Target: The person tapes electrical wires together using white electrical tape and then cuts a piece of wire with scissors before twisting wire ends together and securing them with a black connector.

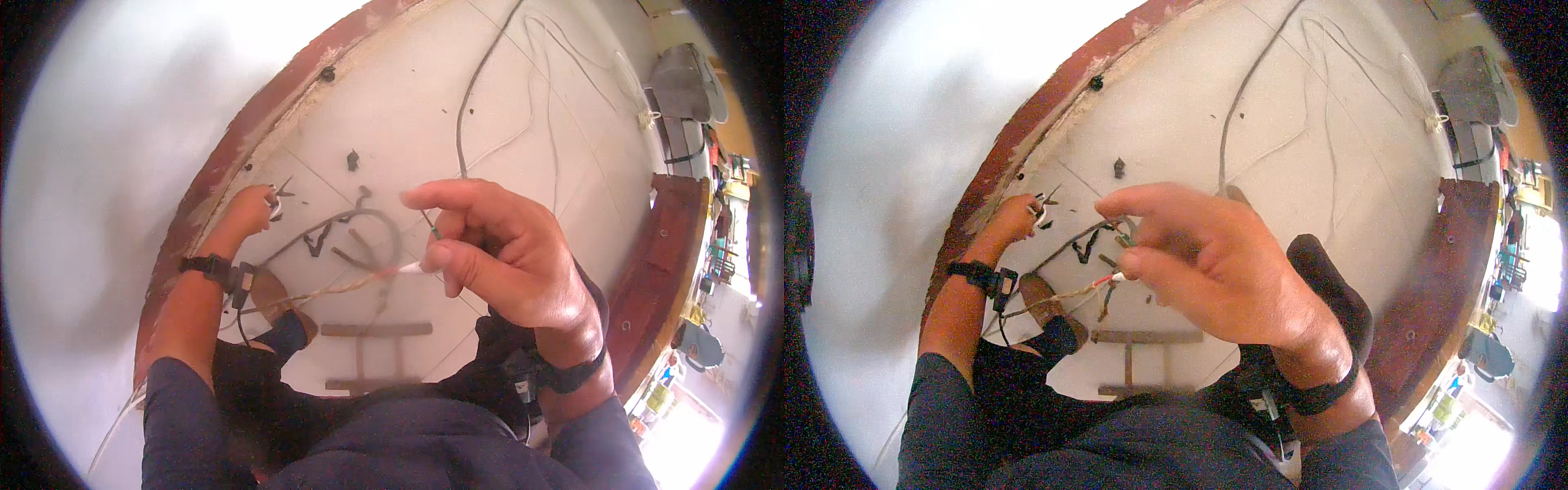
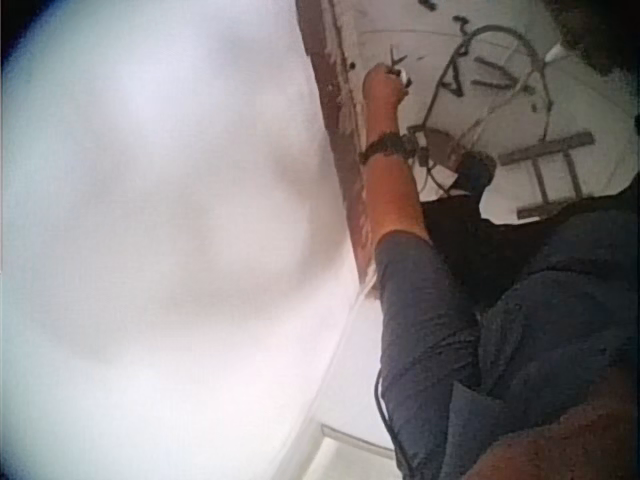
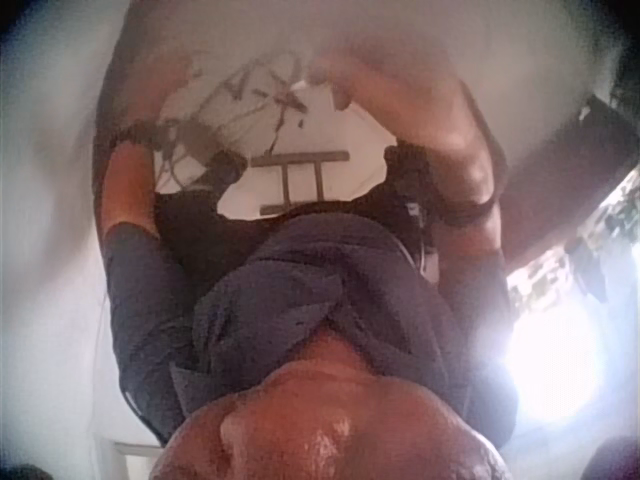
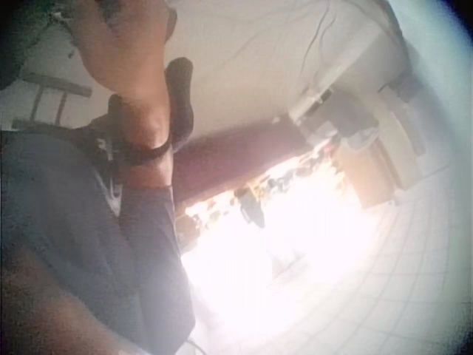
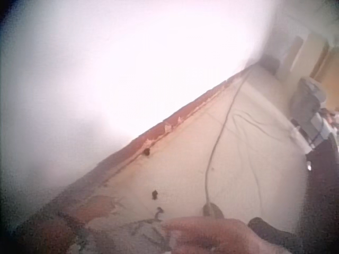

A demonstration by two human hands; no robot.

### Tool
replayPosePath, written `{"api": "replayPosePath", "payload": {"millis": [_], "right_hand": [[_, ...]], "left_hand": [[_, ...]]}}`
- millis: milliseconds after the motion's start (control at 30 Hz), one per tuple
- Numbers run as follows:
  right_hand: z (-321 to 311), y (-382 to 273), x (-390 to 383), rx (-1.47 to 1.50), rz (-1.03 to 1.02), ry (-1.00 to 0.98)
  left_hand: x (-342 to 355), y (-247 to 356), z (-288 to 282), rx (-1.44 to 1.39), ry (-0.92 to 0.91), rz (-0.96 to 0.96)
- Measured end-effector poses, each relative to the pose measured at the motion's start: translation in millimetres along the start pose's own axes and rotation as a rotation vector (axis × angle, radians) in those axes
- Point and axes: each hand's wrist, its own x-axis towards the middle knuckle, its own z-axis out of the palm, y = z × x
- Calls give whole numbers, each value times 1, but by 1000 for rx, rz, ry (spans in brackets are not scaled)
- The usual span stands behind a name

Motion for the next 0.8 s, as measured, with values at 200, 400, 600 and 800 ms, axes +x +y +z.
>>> {"api": "replayPosePath", "payload": {"millis": [200, 400, 600, 800], "right_hand": [[-2, -10, 2, -65, -12, -8], [1, -17, 2, -154, -52, 11], [2, -15, 1, -66, -118, 57], [2, -8, 5, -57, -172, 71]], "left_hand": [[-16, 46, -43, -173, -37, -100], [-81, 113, -117, -317, 178, 245], [-198, 188, -145, -432, 56, 458], [-226, 216, -97, -235, 368, 563]]}}
